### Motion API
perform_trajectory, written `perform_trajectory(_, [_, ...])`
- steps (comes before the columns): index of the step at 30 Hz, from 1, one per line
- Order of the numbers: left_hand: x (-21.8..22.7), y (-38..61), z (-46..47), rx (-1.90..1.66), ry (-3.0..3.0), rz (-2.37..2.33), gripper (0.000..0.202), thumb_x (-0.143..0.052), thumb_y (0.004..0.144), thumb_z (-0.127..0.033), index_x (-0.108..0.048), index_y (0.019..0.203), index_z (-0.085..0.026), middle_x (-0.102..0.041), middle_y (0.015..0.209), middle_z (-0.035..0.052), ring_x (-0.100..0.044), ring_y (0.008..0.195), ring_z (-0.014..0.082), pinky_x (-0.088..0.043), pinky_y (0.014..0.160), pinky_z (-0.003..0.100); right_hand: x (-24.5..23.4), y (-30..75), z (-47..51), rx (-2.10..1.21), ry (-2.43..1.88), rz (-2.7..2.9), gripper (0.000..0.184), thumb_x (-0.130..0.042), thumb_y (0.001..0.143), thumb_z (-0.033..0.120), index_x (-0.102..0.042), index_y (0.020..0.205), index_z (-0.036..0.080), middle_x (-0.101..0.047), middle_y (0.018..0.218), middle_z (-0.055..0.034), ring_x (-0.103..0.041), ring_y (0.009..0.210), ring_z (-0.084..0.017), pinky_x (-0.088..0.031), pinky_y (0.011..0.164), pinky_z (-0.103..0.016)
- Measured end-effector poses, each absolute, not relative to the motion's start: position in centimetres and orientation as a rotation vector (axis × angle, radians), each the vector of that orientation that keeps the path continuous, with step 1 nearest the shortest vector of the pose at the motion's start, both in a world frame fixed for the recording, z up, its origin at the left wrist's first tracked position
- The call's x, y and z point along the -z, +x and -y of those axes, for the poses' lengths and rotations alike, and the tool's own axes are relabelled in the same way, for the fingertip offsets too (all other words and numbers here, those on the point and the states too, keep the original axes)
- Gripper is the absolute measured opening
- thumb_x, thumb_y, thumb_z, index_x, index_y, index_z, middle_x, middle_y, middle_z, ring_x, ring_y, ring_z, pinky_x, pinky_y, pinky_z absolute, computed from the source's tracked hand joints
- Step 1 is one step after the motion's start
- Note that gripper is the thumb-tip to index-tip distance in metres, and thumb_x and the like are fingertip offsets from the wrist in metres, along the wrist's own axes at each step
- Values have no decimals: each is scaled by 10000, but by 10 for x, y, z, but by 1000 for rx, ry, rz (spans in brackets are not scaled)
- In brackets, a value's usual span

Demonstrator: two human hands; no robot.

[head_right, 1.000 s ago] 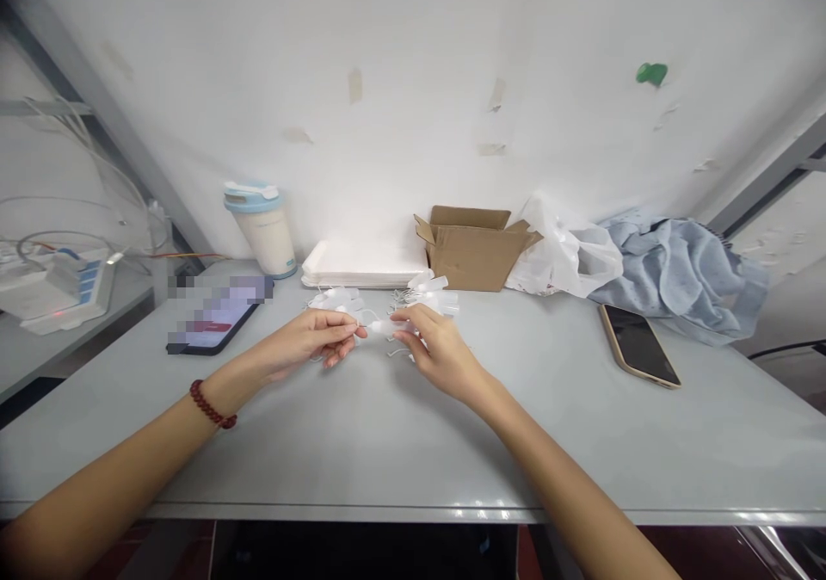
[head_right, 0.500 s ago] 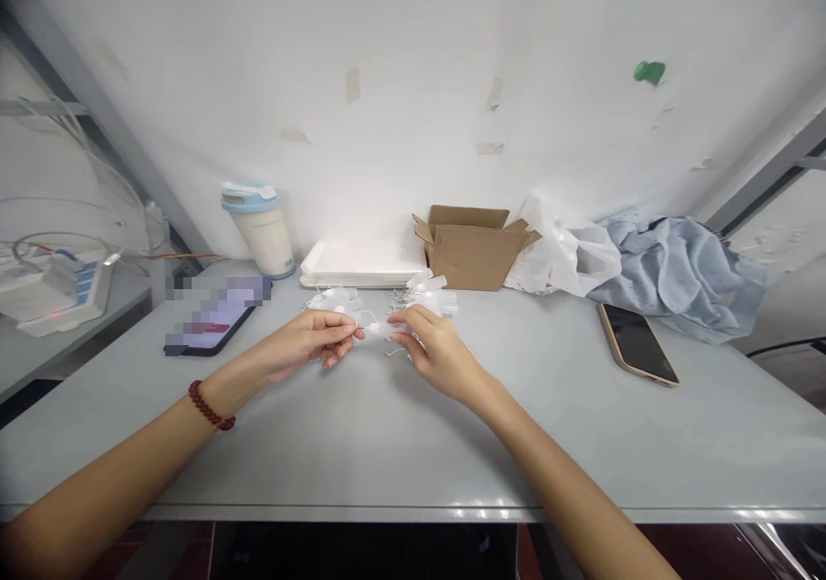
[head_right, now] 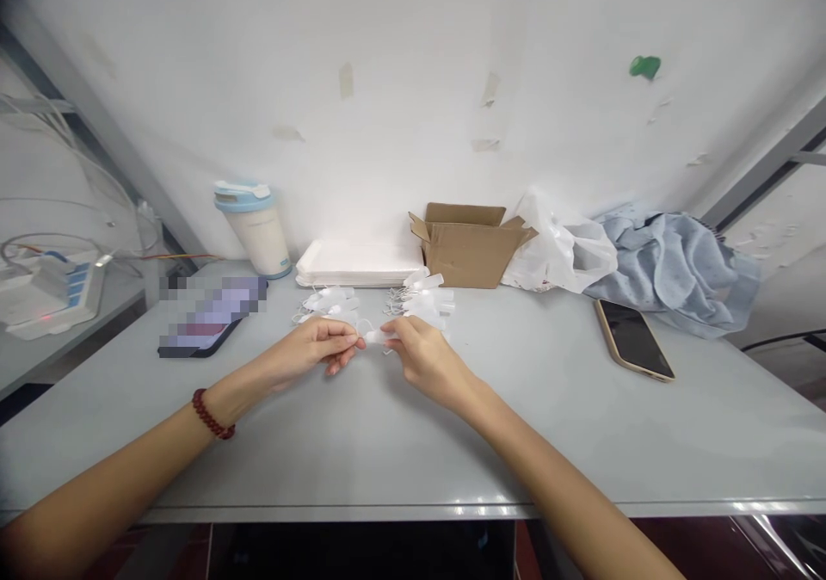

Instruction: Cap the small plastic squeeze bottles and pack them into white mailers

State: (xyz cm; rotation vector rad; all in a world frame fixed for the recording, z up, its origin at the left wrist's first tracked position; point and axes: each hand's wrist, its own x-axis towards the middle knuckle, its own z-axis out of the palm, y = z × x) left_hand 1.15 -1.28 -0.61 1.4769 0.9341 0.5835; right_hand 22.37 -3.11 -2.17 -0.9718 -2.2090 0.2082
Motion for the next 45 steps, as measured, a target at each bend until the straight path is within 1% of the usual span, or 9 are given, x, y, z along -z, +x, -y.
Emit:
perform_trajectory(5, [14, 16, 16, -606, 1483, -938, 276, -540, 805, -360, -560, 651, -132, -522, 577, -15, -474, 506, 93, -361, 520, 247, 27, 222, 30, -208, -952, 2201, 138, -411, 867, 112, -509, 948, 165, -644, 816, -94, -614, 668, -160, -500, 570, -273])
perform_trajectory(14, [13, 16, 15, -633, 1514, -924, 311, -529, 819, -364, -545, 617, -129, -552, 617, 3, -483, 504, 84, -378, 526, 248, 24, 222, 30, -205, -973, 2196, 150, -410, 877, 125, -512, 976, 174, -643, 869, -101, -627, 754, -179, -516, 621, -297])
perform_trajectory(19, [10, 14, 12, -625, 1564, -947, 253, -587, 788, -330, -638, 939, -133, -565, 654, -12, -514, 535, 88, -402, 529, 232, 9, 230, 29, -198, -984, 2167, 139, -429, 891, 162, -524, 989, 191, -648, 877, -79, -626, 747, -166, -505, 631, -283])
perform_trajectory(21, [9, 14, 12, -634, 1575, -959, 281, -588, 789, -335, -637, 982, -137, -570, 664, -11, -515, 543, 88, -412, 531, 229, 6, 232, 29, -193, -990, 2155, 139, -429, 896, 172, -526, 993, 195, -649, 879, -75, -627, 747, -164, -501, 629, -279])
perform_trajectory(26, [7, 13, 12, -679, 1633, -979, 285, -551, 814, -387, -648, 884, -128, -590, 657, 2, -518, 532, 92, -420, 522, 229, 8, 231, 29, -212, -986, 2174, 130, -443, 894, 176, -534, 986, 192, -654, 882, -72, -624, 746, -158, -494, 632, -269])
perform_trajectory(32, [9, 15, 15, -684, 1679, -973, 235, -563, 807, -349, -628, 751, -131, -582, 616, -5, -504, 501, 84, -407, 508, 216, 13, 225, 32, -303, -981, 2146, 130, -454, 874, 135, -549, 955, 171, -663, 832, -67, -624, 688, -140, -490, 609, -248])
perform_trajectory(36, [8, 14, 16, -677, 1694, -985, 222, -561, 806, -326, -618, 717, -131, -579, 603, -10, -499, 486, 77, -400, 513, 212, 15, 224, 35, -331, -988, 2152, 136, -453, 864, 125, -552, 947, 168, -662, 770, -57, -611, 630, -136, -482, 568, -242])
perform_trajectory(41, [4, 12, 16, -572, 1749, -966, 209, -549, 807, -307, -600, 698, -136, -589, 609, -4, -524, 509, 89, -410, 533, 214, 16, 224, 35, -374, -970, 2180, 150, -444, 861, 122, -556, 945, 177, -668, 820, -65, -629, 668, -140, -482, 579, -242])
perform_trajectory(45, [-4, 4, 12, -467, 1862, -971, 230, -527, 815, -326, -614, 713, -139, -599, 633, 7, -545, 544, 104, -416, 547, 217, 17, 221, 32, -421, -1005, 2195, 126, -469, 879, 191, -560, 966, 189, -668, 808, -50, -616, 679, -151, -483, 612, -266])
